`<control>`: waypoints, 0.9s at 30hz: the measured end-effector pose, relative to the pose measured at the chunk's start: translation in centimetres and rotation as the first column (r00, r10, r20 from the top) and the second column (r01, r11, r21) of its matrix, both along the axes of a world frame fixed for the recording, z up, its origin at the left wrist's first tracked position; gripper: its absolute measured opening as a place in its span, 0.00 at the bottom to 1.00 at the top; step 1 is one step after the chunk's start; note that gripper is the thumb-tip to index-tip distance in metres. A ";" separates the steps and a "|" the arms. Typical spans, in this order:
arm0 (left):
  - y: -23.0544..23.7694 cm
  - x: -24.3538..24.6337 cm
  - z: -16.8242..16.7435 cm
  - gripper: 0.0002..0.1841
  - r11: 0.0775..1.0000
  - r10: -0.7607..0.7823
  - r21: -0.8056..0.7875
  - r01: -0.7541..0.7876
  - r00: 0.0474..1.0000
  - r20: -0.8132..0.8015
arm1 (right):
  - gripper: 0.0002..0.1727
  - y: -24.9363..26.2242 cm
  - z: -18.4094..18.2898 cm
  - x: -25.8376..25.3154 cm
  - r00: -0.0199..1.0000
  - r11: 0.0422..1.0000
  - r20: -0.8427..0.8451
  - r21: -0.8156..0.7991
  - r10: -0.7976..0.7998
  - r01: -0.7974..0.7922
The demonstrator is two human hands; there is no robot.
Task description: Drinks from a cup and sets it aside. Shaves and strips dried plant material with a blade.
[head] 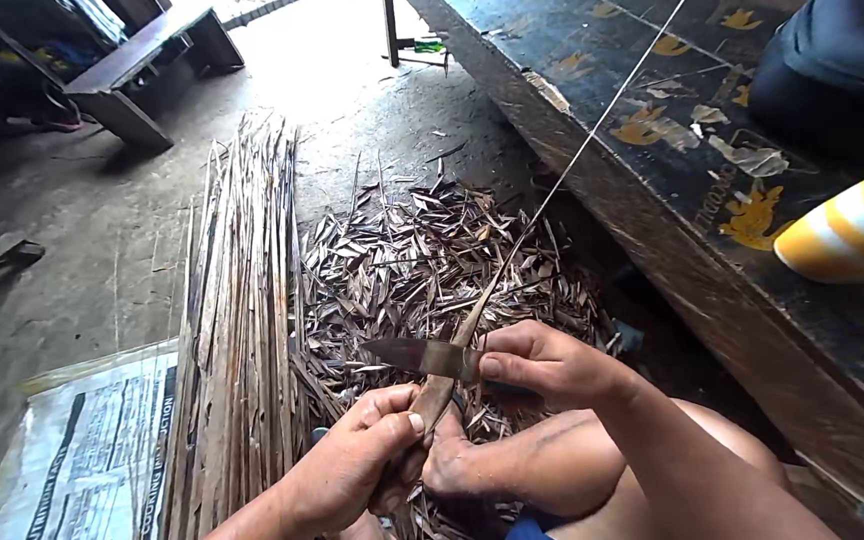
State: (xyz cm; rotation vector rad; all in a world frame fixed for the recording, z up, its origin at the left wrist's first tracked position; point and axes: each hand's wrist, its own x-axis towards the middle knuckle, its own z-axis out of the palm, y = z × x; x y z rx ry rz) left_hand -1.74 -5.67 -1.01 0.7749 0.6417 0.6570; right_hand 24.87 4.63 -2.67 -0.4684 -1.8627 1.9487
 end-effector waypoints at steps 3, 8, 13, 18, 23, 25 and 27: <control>0.0 -0.2 0.0 0.10 1.000 -0.022 0.003 0.022 1.000 -0.005 | 0.20 0.5 0.3 0.5 0.996 0.996 -0.015 0.002 -0.088 0.088; -0.4 -0.4 -0.3 0.10 0.999 -0.042 0.005 0.042 0.999 -0.021 | 0.21 2.3 1.6 2.6 0.961 0.961 -0.042 0.017 -0.274 0.275; -0.1 0.0 0.3 0.13 0.999 -0.002 -0.049 0.001 1.000 -0.023 | 0.20 0.1 1.0 1.0 0.999 0.997 0.001 -0.055 -0.055 0.055; -0.4 0.1 0.8 0.16 0.996 0.043 -0.069 -0.050 0.995 -0.095 | 0.21 -1.5 -0.3 -1.2 0.989 0.984 -0.026 -0.097 0.145 -0.147; 0.1 -0.1 0.4 0.11 1.000 0.005 -0.005 -0.005 1.000 -0.013 | 0.20 -0.1 -0.1 0.1 1.000 1.000 -0.014 -0.005 0.022 -0.022; 0.1 -0.1 0.4 0.11 1.000 0.001 -0.004 -0.001 1.000 -0.013 | 0.19 0.0 -0.1 0.4 1.000 1.000 -0.013 0.019 0.000 0.000; 0.1 -0.1 0.3 0.11 1.000 -0.006 -0.007 0.006 1.000 -0.017 | 0.20 0.1 0.1 0.7 0.996 0.996 0.002 0.007 -0.084 0.084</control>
